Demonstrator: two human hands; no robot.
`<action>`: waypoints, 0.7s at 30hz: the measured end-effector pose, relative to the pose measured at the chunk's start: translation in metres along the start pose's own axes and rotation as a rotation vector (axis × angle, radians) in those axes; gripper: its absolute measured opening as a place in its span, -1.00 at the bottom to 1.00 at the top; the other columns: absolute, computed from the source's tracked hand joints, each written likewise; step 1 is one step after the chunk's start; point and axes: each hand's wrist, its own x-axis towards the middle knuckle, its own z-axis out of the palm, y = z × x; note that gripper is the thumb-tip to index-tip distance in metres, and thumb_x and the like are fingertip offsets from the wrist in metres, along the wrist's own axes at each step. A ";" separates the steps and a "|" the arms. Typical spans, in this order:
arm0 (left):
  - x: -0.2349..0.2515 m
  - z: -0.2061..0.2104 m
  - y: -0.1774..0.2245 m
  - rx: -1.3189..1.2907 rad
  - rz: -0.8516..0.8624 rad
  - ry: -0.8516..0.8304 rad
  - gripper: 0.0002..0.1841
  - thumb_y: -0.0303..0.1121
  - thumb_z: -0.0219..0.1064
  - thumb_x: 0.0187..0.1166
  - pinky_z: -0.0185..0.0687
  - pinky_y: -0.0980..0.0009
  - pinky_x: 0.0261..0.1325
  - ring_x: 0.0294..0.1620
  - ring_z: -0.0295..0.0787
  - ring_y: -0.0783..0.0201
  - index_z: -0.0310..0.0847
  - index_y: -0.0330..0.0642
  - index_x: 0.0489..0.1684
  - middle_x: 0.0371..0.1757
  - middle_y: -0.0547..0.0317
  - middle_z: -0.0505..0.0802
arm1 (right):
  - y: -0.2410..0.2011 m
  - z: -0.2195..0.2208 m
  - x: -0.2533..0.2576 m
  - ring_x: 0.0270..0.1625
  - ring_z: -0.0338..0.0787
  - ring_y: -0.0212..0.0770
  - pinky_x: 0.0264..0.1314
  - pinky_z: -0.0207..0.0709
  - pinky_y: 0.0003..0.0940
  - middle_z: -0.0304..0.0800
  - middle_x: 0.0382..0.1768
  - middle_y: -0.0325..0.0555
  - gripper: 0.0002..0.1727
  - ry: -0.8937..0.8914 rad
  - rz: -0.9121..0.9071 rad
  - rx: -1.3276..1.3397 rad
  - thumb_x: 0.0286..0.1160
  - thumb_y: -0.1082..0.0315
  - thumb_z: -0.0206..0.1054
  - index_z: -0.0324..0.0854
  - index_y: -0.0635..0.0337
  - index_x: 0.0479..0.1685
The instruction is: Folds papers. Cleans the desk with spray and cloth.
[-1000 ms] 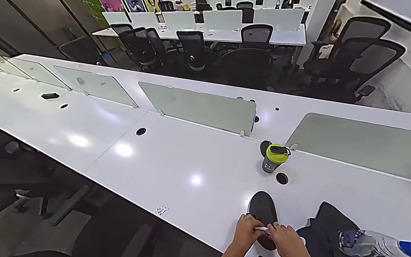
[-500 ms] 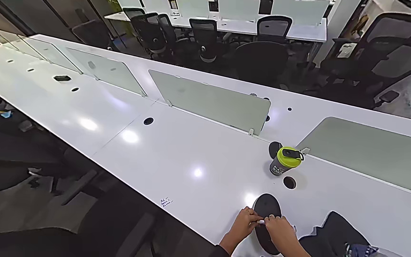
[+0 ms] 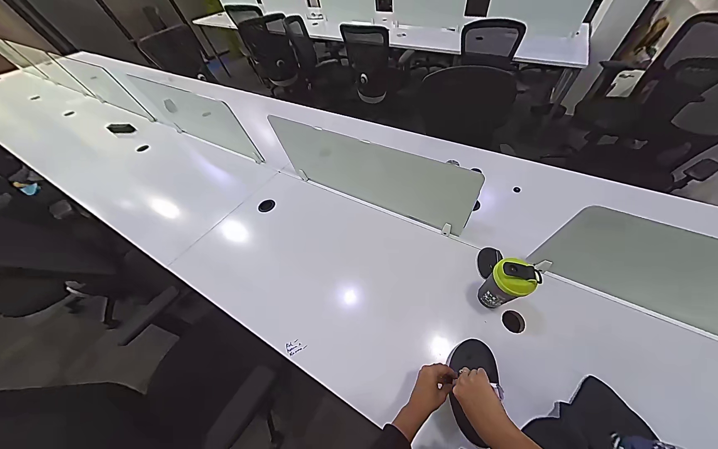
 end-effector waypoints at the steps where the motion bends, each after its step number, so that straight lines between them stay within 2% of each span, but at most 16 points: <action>1: 0.001 0.000 0.001 -0.006 -0.026 -0.018 -0.71 -0.71 0.29 0.46 0.70 0.02 0.31 0.10 0.86 -0.20 0.70 -0.62 0.11 0.08 -0.45 0.84 | -0.003 -0.001 0.000 0.35 0.67 0.30 0.26 0.47 0.09 0.67 0.24 0.46 -0.65 -0.013 0.006 -0.027 0.64 0.73 -0.08 0.56 0.66 0.19; 4: 0.002 0.004 0.005 -0.036 -0.064 -0.030 -0.72 -0.67 0.34 0.44 0.70 0.04 0.30 0.10 0.86 -0.17 0.69 -0.65 0.09 0.06 -0.44 0.84 | -0.016 -0.001 0.007 0.33 0.67 0.29 0.20 0.49 0.09 0.65 0.25 0.45 -0.65 -0.086 0.031 -0.114 0.64 0.72 -0.11 0.52 0.66 0.22; 6: 0.000 0.011 0.002 -0.064 -0.027 -0.004 -0.74 -0.61 0.35 0.45 0.71 0.06 0.28 0.05 0.87 -0.12 0.72 -0.64 0.01 -0.02 -0.42 0.86 | -0.025 0.012 0.017 0.25 0.72 0.28 0.12 0.51 0.08 0.68 0.18 0.44 -0.67 -0.058 0.050 -0.142 0.61 0.73 -0.09 0.55 0.67 0.13; 8: -0.001 0.022 -0.015 -0.067 0.037 0.014 -0.76 -0.55 0.32 0.46 0.68 0.06 0.28 0.03 0.88 -0.06 0.76 -0.59 -0.07 -0.09 -0.34 0.89 | -0.034 0.024 0.021 0.23 0.75 0.23 0.19 0.51 0.08 0.72 0.14 0.42 -0.69 -0.053 0.088 -0.099 0.62 0.71 -0.07 0.58 0.68 0.07; 10: -0.004 0.035 -0.035 -0.064 0.055 -0.032 -0.75 -0.48 0.30 0.51 0.66 0.07 0.37 0.11 0.87 0.00 0.79 -0.50 -0.05 -0.04 -0.24 0.91 | -0.038 0.037 0.023 0.24 0.76 0.23 0.25 0.51 0.10 0.73 0.13 0.42 -0.70 -0.077 0.102 -0.012 0.62 0.69 -0.04 0.60 0.66 0.06; 13: -0.015 0.059 -0.058 -0.053 0.033 -0.074 -0.67 -0.34 0.36 0.54 0.64 0.09 0.41 0.17 0.85 0.07 0.76 -0.45 0.09 0.04 -0.18 0.91 | -0.029 0.056 0.023 0.28 0.72 0.31 0.30 0.46 0.21 0.73 0.17 0.42 -0.71 -0.110 0.082 0.128 0.57 0.67 0.03 0.62 0.61 0.08; 15: -0.018 0.069 -0.059 -0.053 -0.005 -0.086 -0.61 -0.40 0.39 0.48 0.63 0.04 0.41 0.19 0.85 0.00 0.69 -0.51 0.19 0.09 -0.27 0.88 | -0.020 0.065 0.020 0.32 0.70 0.33 0.32 0.43 0.24 0.73 0.19 0.41 -0.70 -0.090 0.091 0.187 0.57 0.67 0.04 0.64 0.58 0.09; 18: -0.011 0.076 -0.056 -0.095 0.000 -0.132 -0.53 -0.64 0.37 0.40 0.71 0.00 0.33 0.20 0.83 -0.16 0.53 -0.61 0.33 0.20 -0.44 0.79 | -0.001 0.066 0.008 0.34 0.69 0.32 0.31 0.43 0.22 0.74 0.20 0.41 -0.70 -0.067 0.170 0.281 0.59 0.68 0.04 0.67 0.56 0.08; 21: 0.004 0.084 -0.065 -0.052 0.038 -0.146 -0.33 -0.52 0.51 0.38 0.69 -0.02 0.32 0.29 0.74 -0.23 0.37 -0.52 0.53 0.41 -0.47 0.64 | 0.025 0.057 -0.016 0.34 0.70 0.35 0.30 0.49 0.24 0.70 0.27 0.43 -0.68 -0.070 0.297 0.457 0.61 0.63 0.08 0.63 0.54 0.22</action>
